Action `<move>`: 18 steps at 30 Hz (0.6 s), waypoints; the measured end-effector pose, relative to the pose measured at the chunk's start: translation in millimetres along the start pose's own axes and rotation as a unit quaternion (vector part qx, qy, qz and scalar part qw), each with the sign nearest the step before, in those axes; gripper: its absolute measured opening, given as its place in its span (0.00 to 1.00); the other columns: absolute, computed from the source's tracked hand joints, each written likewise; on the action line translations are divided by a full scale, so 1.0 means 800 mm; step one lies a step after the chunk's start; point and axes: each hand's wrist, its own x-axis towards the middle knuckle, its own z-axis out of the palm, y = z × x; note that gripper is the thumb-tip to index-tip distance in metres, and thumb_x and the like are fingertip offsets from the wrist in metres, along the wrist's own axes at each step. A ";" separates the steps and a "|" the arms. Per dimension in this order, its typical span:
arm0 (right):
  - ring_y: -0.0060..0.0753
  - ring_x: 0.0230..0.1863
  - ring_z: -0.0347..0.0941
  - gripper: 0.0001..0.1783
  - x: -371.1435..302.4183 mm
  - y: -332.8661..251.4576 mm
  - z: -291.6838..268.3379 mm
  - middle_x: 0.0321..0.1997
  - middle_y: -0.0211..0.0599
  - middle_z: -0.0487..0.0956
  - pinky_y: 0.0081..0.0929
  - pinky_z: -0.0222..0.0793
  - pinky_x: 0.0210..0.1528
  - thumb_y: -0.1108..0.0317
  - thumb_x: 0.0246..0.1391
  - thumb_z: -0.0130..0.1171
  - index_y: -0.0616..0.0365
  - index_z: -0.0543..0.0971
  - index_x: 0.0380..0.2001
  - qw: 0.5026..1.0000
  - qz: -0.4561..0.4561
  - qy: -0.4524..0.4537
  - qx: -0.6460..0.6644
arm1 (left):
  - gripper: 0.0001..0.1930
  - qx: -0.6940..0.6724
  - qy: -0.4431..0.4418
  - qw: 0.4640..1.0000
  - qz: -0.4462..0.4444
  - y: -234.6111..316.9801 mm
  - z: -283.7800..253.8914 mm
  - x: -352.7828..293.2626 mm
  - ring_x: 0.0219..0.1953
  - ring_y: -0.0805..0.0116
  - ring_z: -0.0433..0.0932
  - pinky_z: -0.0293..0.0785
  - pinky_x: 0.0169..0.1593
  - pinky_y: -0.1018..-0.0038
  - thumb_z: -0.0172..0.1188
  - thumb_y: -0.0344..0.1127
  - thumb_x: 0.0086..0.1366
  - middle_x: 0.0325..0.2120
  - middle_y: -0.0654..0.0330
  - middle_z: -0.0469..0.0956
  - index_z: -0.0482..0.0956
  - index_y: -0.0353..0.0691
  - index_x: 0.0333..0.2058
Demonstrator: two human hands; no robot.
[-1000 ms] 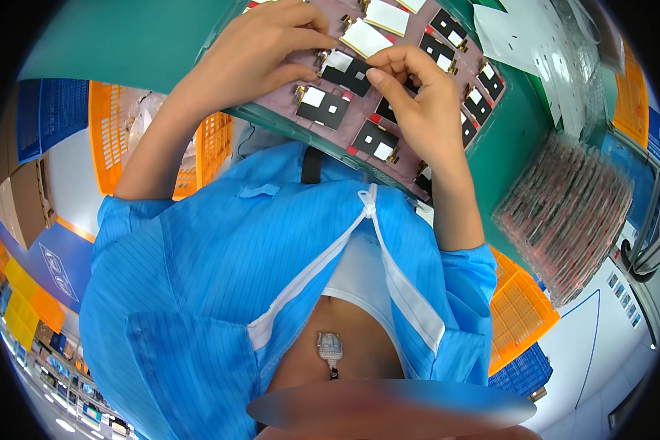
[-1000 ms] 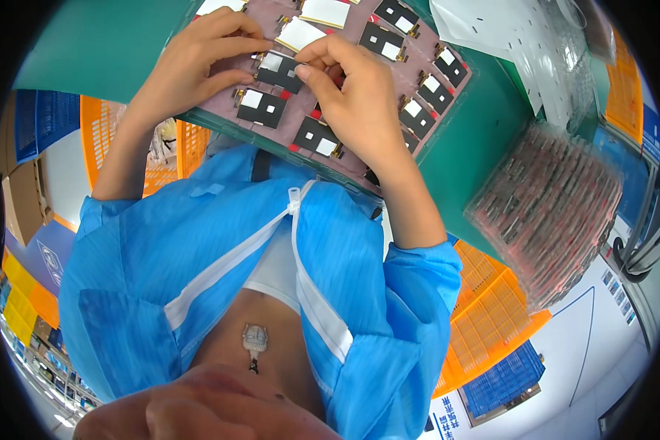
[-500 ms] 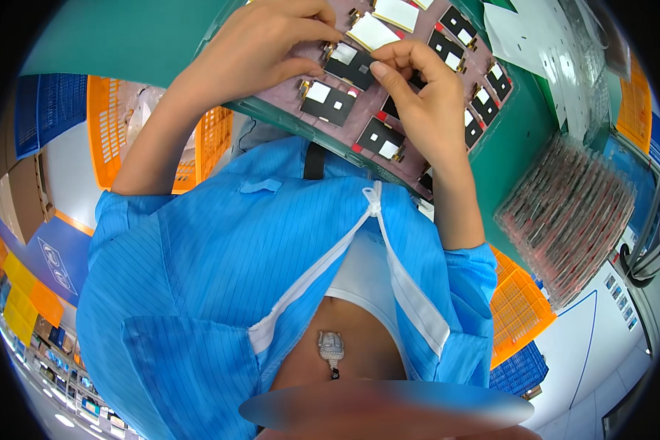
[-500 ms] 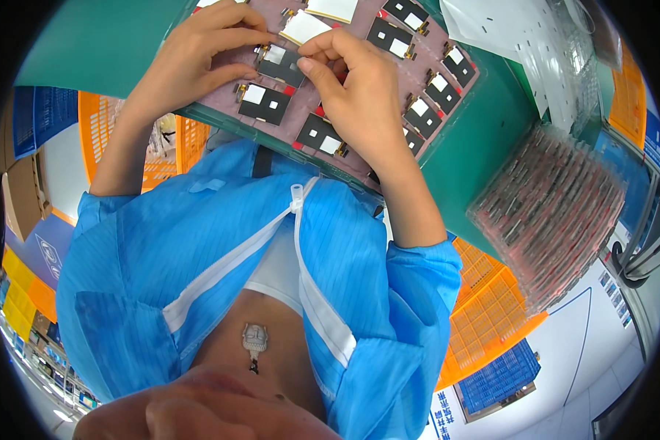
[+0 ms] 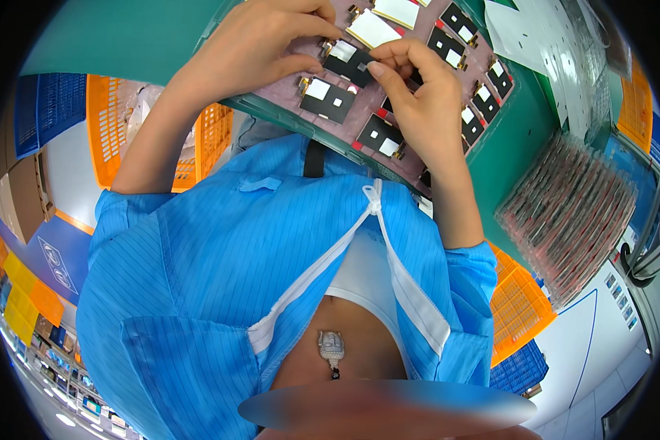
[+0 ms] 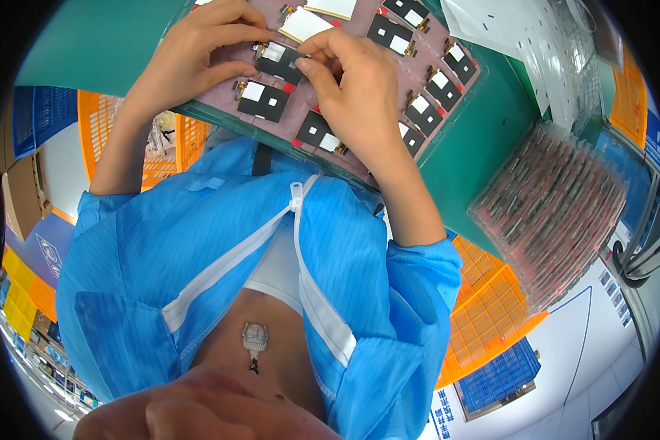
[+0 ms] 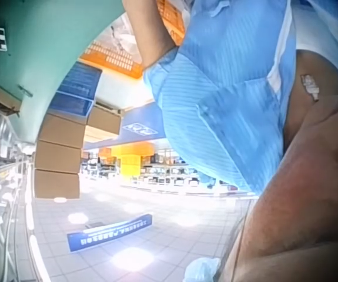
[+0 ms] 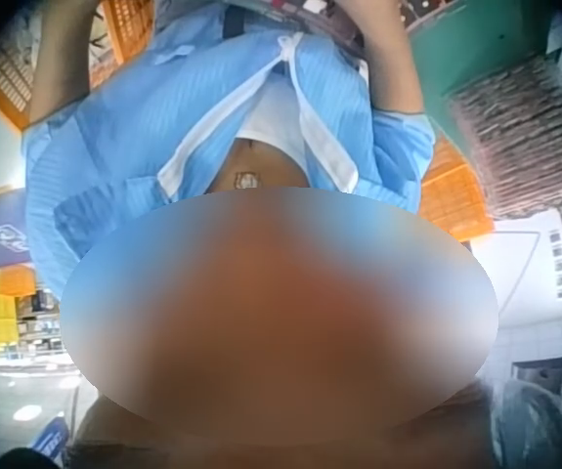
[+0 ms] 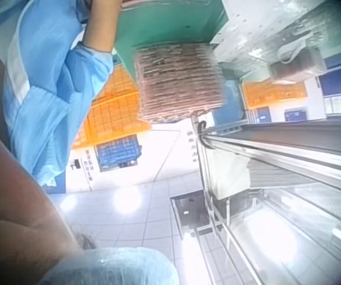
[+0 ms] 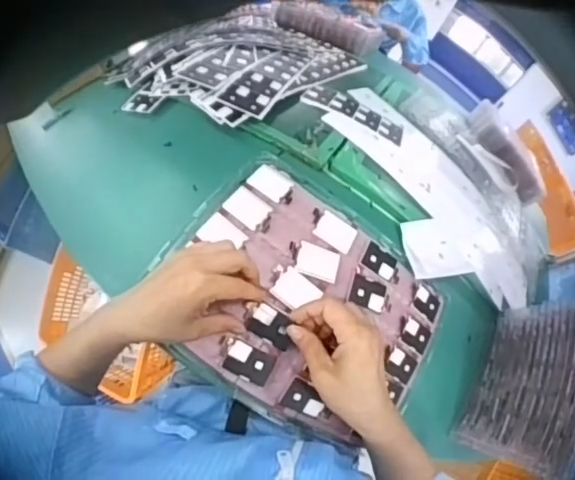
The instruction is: The person assembles electronic components onto an assembly tray by hand, taking them from component sheets and plastic crates.
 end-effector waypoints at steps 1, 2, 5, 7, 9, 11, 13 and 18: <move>0.30 0.24 0.75 0.07 0.000 0.001 -0.001 0.23 0.35 0.79 0.26 0.69 0.28 0.75 0.46 0.66 0.59 0.80 0.31 1.000 0.002 0.001 -0.001 | 0.23 -0.001 -0.001 1.000 0.001 0.000 0.000 0.001 0.41 0.58 0.75 0.70 0.43 0.65 0.72 0.34 0.43 0.37 0.59 0.76 0.82 0.39 0.42; 0.31 0.24 0.74 0.07 -0.001 0.002 -0.001 0.23 0.35 0.79 0.27 0.69 0.28 0.75 0.46 0.66 0.58 0.80 0.31 1.000 -0.005 0.001 -0.006 | 0.23 0.001 -0.002 1.000 0.000 0.001 0.000 0.001 0.41 0.58 0.75 0.70 0.43 0.65 0.72 0.33 0.43 0.37 0.59 0.76 0.82 0.39 0.41; 0.32 0.25 0.74 0.08 0.000 0.002 0.002 0.23 0.34 0.78 0.29 0.68 0.29 0.74 0.45 0.67 0.57 0.80 0.31 1.000 -0.021 0.001 -0.015 | 0.22 -0.070 0.106 0.984 0.124 -0.032 0.032 0.003 0.41 0.58 0.75 0.71 0.43 0.65 0.72 0.33 0.43 0.37 0.58 0.76 0.82 0.38 0.41; 0.32 0.25 0.74 0.08 0.000 0.002 0.003 0.23 0.33 0.78 0.30 0.68 0.29 0.74 0.45 0.67 0.56 0.80 0.31 0.999 -0.028 0.004 -0.021 | 0.22 -0.144 0.210 0.935 0.248 -0.046 0.044 0.004 0.41 0.58 0.75 0.71 0.43 0.65 0.72 0.33 0.43 0.37 0.58 0.76 0.82 0.38 0.41; 0.34 0.28 0.74 0.08 0.000 0.003 0.002 0.23 0.32 0.79 0.32 0.67 0.32 0.73 0.45 0.67 0.55 0.80 0.32 0.998 -0.041 0.007 -0.042 | 0.22 -0.159 0.217 0.929 0.255 -0.040 0.042 0.010 0.41 0.58 0.75 0.71 0.43 0.65 0.72 0.32 0.43 0.37 0.58 0.76 0.82 0.37 0.41; 0.34 0.29 0.74 0.08 -0.001 0.010 0.001 0.24 0.31 0.79 0.32 0.66 0.34 0.72 0.45 0.67 0.54 0.80 0.32 0.997 -0.041 0.013 -0.057 | 0.22 -0.088 0.107 0.982 0.126 -0.010 0.013 0.006 0.41 0.58 0.75 0.71 0.43 0.65 0.72 0.32 0.43 0.37 0.58 0.76 0.82 0.37 0.41; 0.35 0.30 0.74 0.09 -0.002 0.010 0.002 0.24 0.30 0.79 0.33 0.66 0.35 0.71 0.45 0.67 0.53 0.80 0.32 0.996 -0.047 0.015 -0.068 | 0.22 -0.008 -0.005 1.000 -0.011 0.005 -0.001 0.004 0.41 0.58 0.75 0.71 0.44 0.66 0.72 0.32 0.43 0.37 0.57 0.76 0.82 0.37 0.41; 0.35 0.33 0.74 0.09 -0.002 0.012 0.006 0.25 0.27 0.79 0.34 0.62 0.39 0.70 0.46 0.66 0.51 0.80 0.33 0.994 -0.055 0.013 -0.092 | 0.22 -0.017 -0.007 0.999 -0.027 0.006 -0.002 0.001 0.42 0.56 0.75 0.71 0.44 0.65 0.72 0.31 0.43 0.37 0.57 0.76 0.82 0.36 0.41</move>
